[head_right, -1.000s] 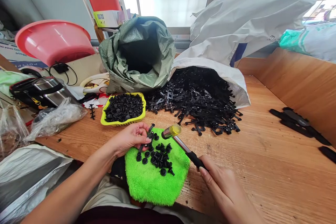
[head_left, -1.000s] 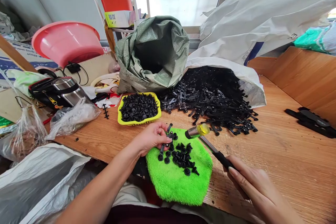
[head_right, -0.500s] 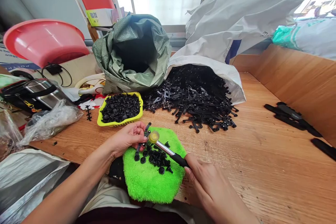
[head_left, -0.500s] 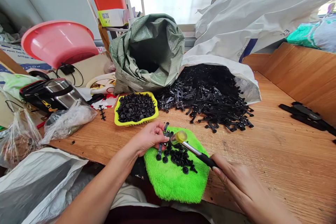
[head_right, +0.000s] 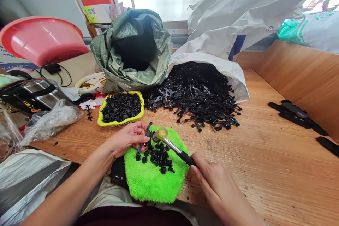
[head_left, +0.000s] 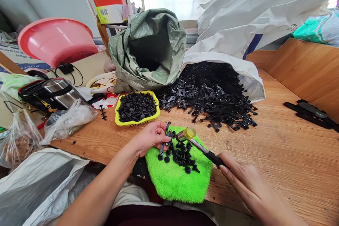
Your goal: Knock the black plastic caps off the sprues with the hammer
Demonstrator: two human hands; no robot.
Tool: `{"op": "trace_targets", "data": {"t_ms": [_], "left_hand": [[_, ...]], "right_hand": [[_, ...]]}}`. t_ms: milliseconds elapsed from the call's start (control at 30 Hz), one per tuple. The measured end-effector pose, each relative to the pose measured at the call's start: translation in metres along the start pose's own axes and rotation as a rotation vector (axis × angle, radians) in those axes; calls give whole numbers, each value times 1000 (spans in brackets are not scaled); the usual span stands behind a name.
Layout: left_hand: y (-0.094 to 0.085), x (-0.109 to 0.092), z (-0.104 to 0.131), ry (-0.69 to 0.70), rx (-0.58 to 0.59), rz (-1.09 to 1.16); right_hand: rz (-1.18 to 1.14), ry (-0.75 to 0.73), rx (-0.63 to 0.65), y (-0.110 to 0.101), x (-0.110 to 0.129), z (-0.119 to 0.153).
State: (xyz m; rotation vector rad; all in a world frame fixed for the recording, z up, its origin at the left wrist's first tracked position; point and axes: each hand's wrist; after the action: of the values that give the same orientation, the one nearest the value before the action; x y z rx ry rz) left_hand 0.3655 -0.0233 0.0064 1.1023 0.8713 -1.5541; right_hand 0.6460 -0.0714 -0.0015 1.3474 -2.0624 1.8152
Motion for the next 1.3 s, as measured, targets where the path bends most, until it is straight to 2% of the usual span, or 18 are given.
{"op": "trace_targets", "data": {"t_ms": [233,400,500,600,733,867,1000,1200,1300], "left_hand": [[1,0,1,44,-11,-31],[2,0,-2,70,-12,-86],[2,0,-2,62,7,-68],[1,0,-3,42,19,-41],[1,0,-3,59,10,-53],[1,2,-4,60,22,-48],[-1,3,-4,62,31,-28],[-4,0,-4,21,64,0],[-5,-1,-4,10,69,19]], "right_hand": [[-17,-72,30,-6,20,-15],[206,-140,152,-2,14,-16],[213,-180,120,-3,12,-15],[200,-186,69,-5,13,-14],[249,-187,183,-6,15,-14],[191,-169,127,-5,17,-17],[213,-109,244,-2,14,-19],[52,-61,38,-10,11,-13],[1,-63,7,-14,15,-10]]}}
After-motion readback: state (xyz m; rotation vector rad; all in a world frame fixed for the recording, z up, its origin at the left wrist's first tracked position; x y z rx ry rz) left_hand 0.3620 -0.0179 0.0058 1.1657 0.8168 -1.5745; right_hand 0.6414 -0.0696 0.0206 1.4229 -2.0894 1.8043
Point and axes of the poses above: each hand's wrist, its own z-axis away from the middle knuckle, its own y-axis out of the palm, x = y × z, and after that the axes turned 10 degrees about -z, right-handed
